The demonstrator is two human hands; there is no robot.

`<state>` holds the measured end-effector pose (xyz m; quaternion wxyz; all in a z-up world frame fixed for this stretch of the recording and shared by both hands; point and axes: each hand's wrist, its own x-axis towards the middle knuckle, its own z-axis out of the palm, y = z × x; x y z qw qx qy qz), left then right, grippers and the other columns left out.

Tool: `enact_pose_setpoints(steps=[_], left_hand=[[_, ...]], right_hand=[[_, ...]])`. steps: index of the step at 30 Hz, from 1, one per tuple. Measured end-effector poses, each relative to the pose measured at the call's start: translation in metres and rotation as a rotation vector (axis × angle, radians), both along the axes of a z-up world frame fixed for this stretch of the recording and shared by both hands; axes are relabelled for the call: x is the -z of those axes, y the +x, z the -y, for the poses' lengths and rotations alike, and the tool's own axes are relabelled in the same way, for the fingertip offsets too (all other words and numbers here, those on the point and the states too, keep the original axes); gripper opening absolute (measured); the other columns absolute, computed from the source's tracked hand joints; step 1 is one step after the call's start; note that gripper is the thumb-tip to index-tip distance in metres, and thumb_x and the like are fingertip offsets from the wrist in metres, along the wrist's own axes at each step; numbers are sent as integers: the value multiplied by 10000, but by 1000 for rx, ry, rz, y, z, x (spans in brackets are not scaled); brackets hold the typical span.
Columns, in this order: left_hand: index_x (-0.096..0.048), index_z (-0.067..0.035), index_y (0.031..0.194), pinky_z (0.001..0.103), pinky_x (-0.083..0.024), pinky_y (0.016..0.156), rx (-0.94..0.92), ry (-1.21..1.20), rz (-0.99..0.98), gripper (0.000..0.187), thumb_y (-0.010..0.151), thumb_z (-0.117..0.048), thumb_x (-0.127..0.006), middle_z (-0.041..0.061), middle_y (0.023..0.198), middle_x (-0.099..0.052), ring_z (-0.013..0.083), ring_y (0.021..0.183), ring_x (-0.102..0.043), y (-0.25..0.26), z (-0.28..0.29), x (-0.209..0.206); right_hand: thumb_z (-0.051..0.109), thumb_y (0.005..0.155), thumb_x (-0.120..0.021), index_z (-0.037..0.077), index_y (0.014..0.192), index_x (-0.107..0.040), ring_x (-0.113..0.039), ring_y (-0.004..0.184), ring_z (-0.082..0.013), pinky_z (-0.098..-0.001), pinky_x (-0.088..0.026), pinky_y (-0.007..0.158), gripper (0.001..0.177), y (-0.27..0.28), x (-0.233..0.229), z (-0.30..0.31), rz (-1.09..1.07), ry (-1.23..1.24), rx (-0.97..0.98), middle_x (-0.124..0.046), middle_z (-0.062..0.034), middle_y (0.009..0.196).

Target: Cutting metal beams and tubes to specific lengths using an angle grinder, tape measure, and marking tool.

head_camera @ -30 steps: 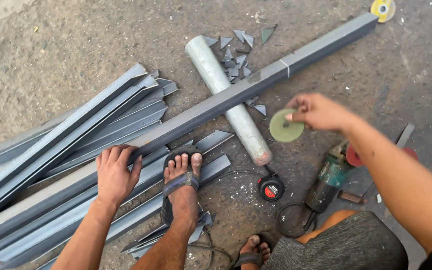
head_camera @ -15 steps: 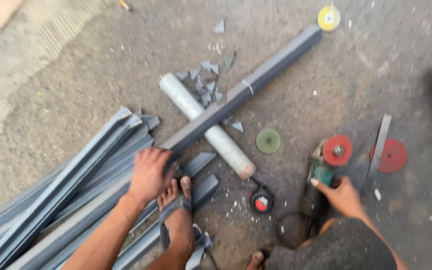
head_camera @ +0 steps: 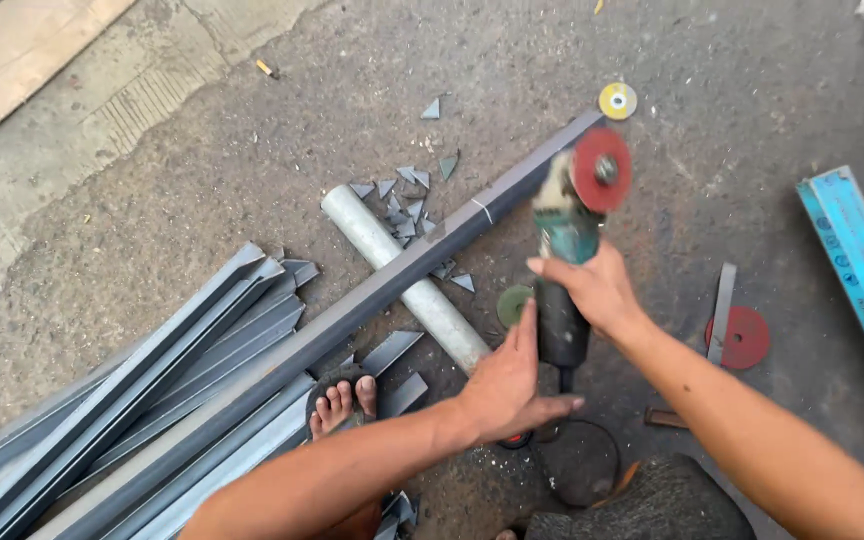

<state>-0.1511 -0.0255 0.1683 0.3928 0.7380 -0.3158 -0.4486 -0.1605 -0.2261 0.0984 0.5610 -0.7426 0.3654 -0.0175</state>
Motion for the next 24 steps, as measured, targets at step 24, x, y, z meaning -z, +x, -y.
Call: enact_pose_setpoints(steps=[24], left_hand=[[-558, -118, 1306, 539, -512, 851, -103, 229, 524, 660, 789, -403, -855, 128, 1118, -682, 338, 1020, -665, 83, -99, 104]], right_hand=[[143, 693, -691, 53, 927, -619, -678, 691, -207, -333, -599, 664, 260, 33, -41, -52, 118, 365, 141, -647, -80, 822]])
